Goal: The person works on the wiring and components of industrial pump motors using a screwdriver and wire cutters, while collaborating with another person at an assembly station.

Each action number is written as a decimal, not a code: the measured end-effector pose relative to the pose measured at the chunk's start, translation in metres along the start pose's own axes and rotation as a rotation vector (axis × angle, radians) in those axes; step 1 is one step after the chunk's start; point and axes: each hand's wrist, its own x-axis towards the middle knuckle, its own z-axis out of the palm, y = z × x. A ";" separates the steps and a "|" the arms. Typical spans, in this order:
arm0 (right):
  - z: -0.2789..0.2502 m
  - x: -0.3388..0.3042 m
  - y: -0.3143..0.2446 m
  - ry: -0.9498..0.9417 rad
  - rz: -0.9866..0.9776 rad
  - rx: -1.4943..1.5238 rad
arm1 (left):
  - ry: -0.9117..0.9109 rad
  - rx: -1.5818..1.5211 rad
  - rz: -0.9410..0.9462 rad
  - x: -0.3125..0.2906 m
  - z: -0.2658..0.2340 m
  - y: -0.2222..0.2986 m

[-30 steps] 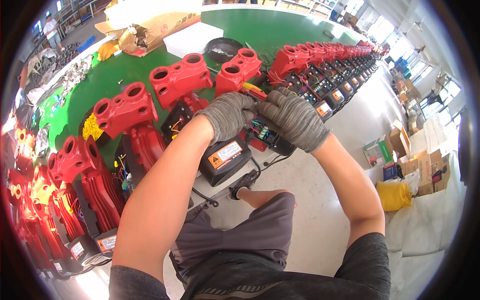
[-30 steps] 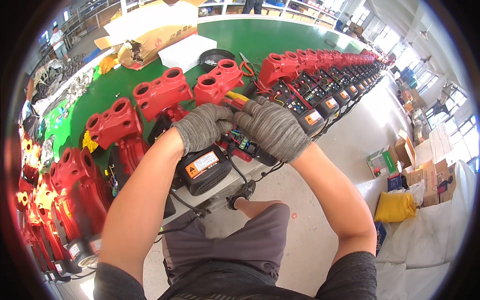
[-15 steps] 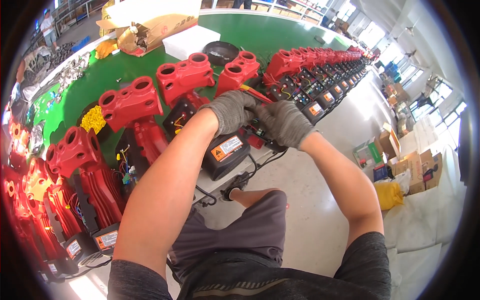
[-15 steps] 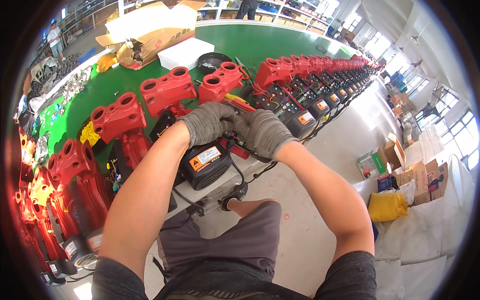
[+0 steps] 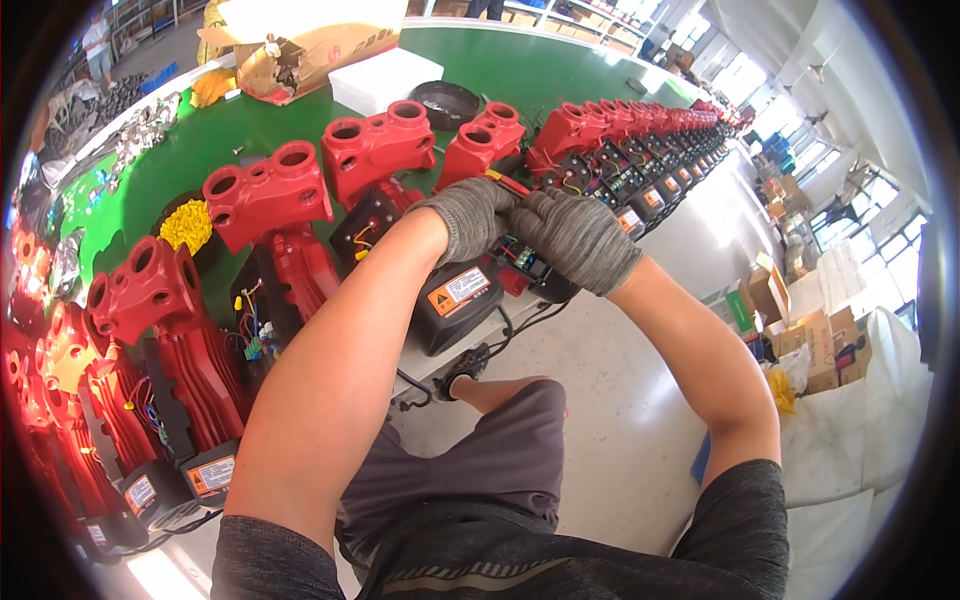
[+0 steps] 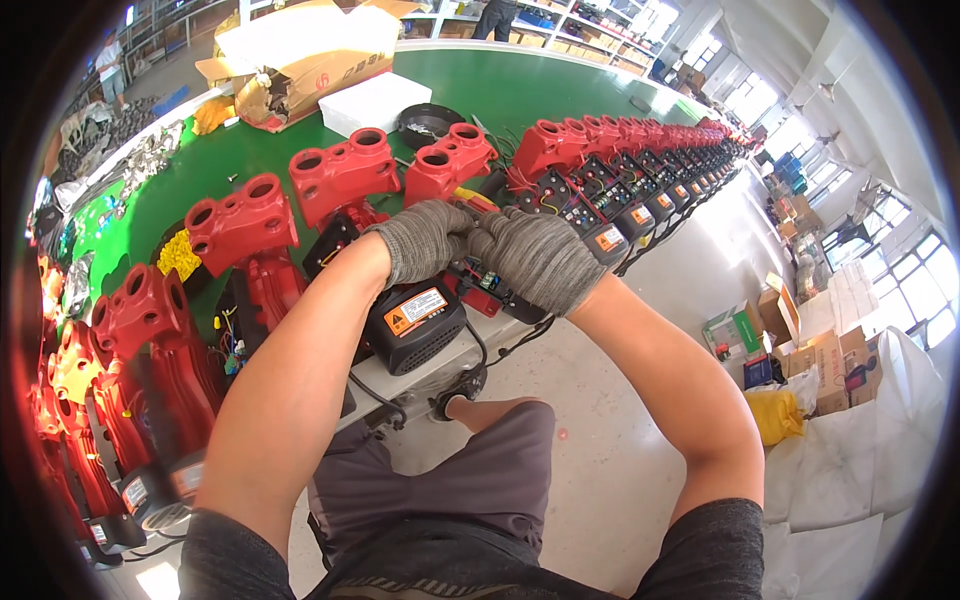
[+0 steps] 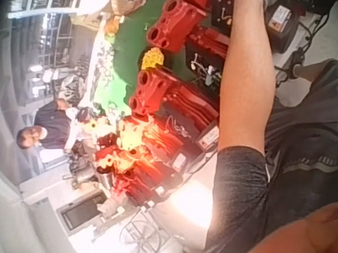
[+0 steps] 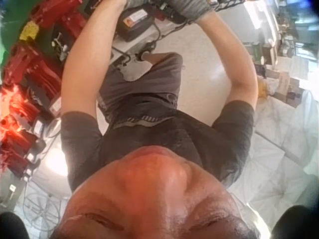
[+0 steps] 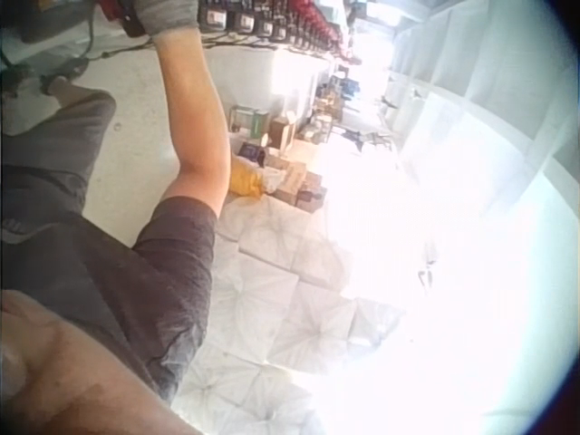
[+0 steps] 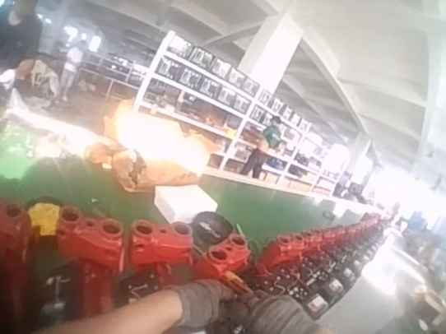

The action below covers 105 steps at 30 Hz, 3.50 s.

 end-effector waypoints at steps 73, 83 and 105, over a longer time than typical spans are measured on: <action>0.019 -0.063 -0.030 0.284 0.719 0.407 | 0.137 0.166 0.090 -0.013 -0.004 0.005; 0.011 -0.037 -0.041 0.335 0.608 0.134 | 0.186 0.244 0.021 -0.021 -0.008 0.008; 0.044 -0.014 0.022 0.016 0.439 0.718 | -0.082 0.508 0.093 -0.003 0.004 0.024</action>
